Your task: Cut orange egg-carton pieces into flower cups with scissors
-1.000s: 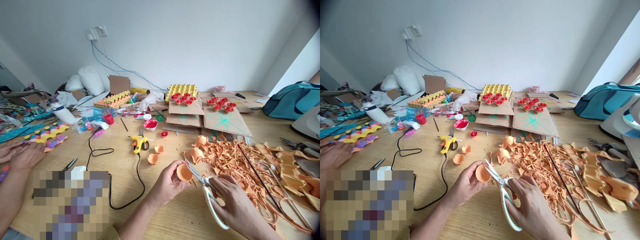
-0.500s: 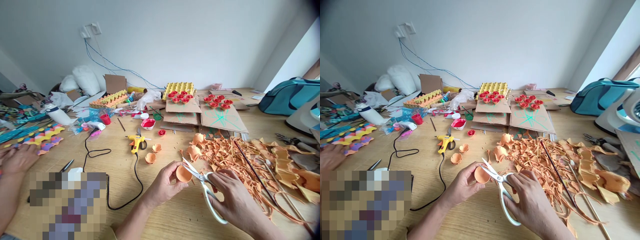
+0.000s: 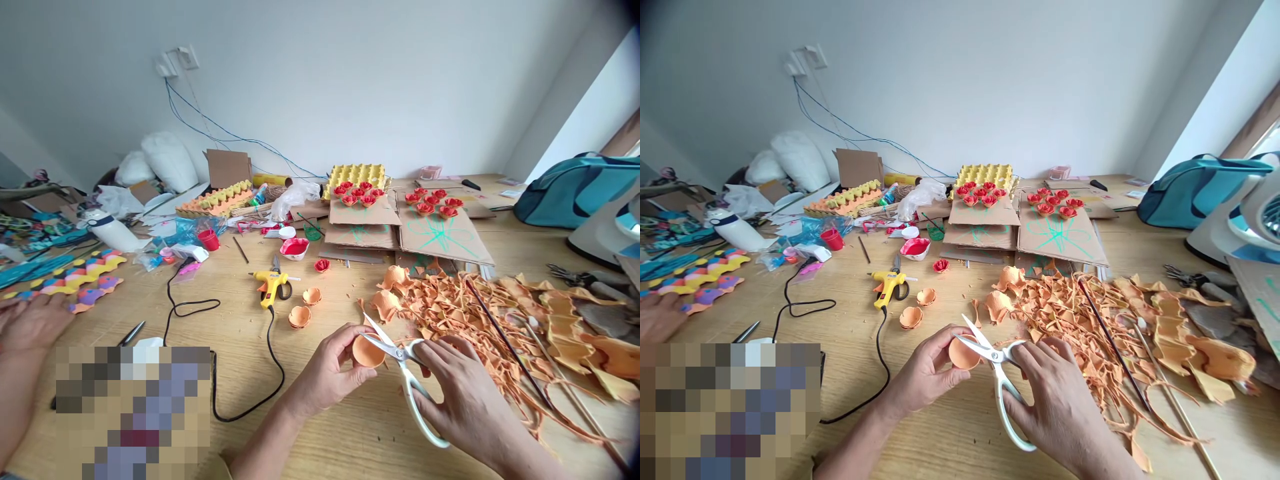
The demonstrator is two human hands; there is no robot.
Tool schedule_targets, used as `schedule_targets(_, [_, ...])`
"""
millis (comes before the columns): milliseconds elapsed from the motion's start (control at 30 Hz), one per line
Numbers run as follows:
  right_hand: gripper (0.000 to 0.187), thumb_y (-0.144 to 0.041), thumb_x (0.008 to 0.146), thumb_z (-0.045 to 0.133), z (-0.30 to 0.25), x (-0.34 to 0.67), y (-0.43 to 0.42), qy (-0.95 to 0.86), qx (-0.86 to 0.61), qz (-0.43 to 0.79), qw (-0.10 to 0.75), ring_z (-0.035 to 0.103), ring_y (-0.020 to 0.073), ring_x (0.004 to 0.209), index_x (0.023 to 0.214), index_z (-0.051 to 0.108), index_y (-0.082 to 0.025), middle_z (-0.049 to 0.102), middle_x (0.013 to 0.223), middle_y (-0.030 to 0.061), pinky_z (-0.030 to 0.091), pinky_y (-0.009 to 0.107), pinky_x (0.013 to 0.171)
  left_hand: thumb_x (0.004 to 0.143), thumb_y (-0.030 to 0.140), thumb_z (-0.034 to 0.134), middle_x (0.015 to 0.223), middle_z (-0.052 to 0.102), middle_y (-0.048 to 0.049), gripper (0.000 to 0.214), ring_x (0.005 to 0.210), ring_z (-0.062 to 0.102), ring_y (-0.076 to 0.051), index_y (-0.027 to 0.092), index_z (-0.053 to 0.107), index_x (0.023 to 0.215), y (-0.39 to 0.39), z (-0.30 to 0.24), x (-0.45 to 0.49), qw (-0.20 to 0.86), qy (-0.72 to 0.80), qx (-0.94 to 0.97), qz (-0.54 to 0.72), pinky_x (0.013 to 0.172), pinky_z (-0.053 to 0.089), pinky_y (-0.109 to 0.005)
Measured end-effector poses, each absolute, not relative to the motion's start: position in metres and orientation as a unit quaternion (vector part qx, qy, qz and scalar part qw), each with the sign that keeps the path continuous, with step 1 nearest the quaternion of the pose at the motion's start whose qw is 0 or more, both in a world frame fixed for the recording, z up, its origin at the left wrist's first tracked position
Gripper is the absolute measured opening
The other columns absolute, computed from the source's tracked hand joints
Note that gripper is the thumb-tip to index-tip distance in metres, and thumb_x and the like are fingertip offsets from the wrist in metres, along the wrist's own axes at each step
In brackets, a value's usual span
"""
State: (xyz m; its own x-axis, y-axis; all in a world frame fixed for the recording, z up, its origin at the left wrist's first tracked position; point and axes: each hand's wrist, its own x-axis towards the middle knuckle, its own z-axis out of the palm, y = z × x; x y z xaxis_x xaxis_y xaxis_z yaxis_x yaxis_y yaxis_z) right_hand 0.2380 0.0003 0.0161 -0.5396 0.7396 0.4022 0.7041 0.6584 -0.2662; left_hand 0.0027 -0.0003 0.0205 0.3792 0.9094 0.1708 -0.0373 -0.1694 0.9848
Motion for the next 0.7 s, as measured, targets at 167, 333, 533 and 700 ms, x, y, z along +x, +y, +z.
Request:
schedule_targets(167, [0.017,-0.033,0.088,0.06,0.0167,0.238,-0.0003,-0.882,-0.407,0.036,0.234,0.053,0.0167,0.065,0.081,0.048,-0.023,0.056,0.071,-0.0028,0.035,0.038,0.08,0.08,0.018,0.072,0.121,0.06,-0.0118,0.04,0.114,0.058,-0.024,0.016,0.059,0.118,0.0002,0.0209,0.0023,0.539,0.351,0.63,0.436,0.099,0.047,-0.034])
schedule_targets(333, [0.013,-0.032,0.089,0.059,0.0165,0.2381,-0.001,-0.884,-0.399,0.042,0.241,0.053,0.0164,0.064,0.083,0.051,-0.023,0.057,0.069,-0.0029,0.035,0.037,0.08,0.08,0.019,0.072,0.117,0.06,-0.0105,0.038,0.11,0.058,-0.023,0.015,0.06,0.116,0.0,0.0229,0.0034,0.54,0.349,0.627,0.44,0.097,0.047,-0.033])
schedule_targets(533, [0.018,-0.029,0.088,0.06,0.0188,0.2383,-0.0008,-0.883,-0.4,0.03,0.244,0.049,0.0146,0.059,0.077,0.048,-0.023,0.053,0.063,-0.0051,0.034,0.036,0.078,0.079,0.016,0.071,0.113,0.061,-0.0097,0.033,0.107,0.058,-0.023,0.015,0.063,0.111,-0.0003,0.0264,0.0036,0.524,0.36,0.639,0.432,0.095,0.048,-0.034])
schedule_targets(700, [0.014,-0.03,0.087,0.064,0.0209,0.2393,-0.0004,-0.882,-0.4,0.023,0.247,0.057,0.0172,0.069,0.085,0.052,-0.023,0.062,0.075,-0.0015,0.034,0.037,0.081,0.08,0.012,0.069,0.12,0.06,-0.0104,0.039,0.114,0.057,-0.024,0.017,0.06,0.118,-0.0016,0.0243,0.0024,0.51,0.353,0.648,0.443,0.098,0.048,-0.033])
